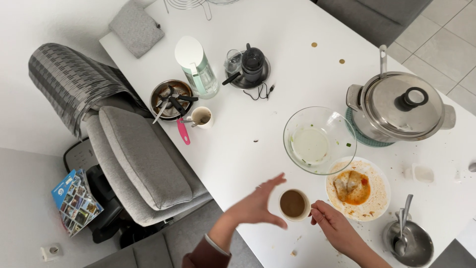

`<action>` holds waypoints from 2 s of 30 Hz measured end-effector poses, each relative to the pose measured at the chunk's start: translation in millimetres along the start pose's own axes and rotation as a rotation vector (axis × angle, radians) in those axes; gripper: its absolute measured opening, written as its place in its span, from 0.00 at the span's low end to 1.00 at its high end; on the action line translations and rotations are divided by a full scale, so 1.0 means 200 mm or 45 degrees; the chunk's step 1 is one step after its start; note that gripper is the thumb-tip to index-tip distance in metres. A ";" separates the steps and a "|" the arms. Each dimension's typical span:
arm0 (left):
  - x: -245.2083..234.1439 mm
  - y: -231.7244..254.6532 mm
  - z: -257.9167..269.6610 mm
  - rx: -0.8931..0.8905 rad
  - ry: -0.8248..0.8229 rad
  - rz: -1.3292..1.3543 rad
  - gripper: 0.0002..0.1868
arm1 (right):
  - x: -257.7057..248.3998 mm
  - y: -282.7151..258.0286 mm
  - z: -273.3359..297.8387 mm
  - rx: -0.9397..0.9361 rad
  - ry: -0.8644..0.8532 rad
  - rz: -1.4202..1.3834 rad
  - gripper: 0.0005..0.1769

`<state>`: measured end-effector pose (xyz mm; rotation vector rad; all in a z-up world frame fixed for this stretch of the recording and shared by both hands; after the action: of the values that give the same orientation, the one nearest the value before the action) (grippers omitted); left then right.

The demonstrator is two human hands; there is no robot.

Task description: Clearing dirty dishes, cutlery, and cookware from a dining table and moving them to the kitchen sink.

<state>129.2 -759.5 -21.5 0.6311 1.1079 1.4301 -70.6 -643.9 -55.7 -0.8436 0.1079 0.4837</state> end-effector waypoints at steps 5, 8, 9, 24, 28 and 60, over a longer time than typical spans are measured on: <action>-0.42 -0.90 -0.14 -0.059 1.107 0.355 0.32 | -0.04 0.13 -0.01 -0.200 0.140 -0.119 0.17; -0.68 -1.19 -0.05 -0.437 1.558 0.449 0.47 | -0.08 0.17 0.02 -0.260 0.213 -0.121 0.20; -0.75 -1.08 -0.03 -0.432 1.551 0.444 0.47 | -0.08 0.18 0.03 -0.260 0.222 -0.125 0.20; -1.19 -1.34 -0.13 -0.440 2.172 0.603 0.57 | -0.11 0.50 0.14 -0.293 0.331 -0.465 0.21; -1.18 -1.16 -0.10 -0.301 2.244 0.732 0.48 | -0.10 0.61 0.14 -0.281 0.368 -0.492 0.21; 0.59 0.30 -0.23 0.109 1.032 0.599 0.51 | -0.16 0.96 1.24 -0.292 0.719 -0.892 0.18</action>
<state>39.8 -651.8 -13.1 0.3751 1.7263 2.1506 -210.2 -364.0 -13.4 -1.1562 0.2650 -0.4172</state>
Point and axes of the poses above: each hand's wrist, its own z-axis away from the middle knuckle, its own x-axis out of the palm, y = z × x, the point moved 6 cm from there along -z, towards the middle knuckle, and after that the axes turned 12 degrees about -y, right-handed, at the moved point
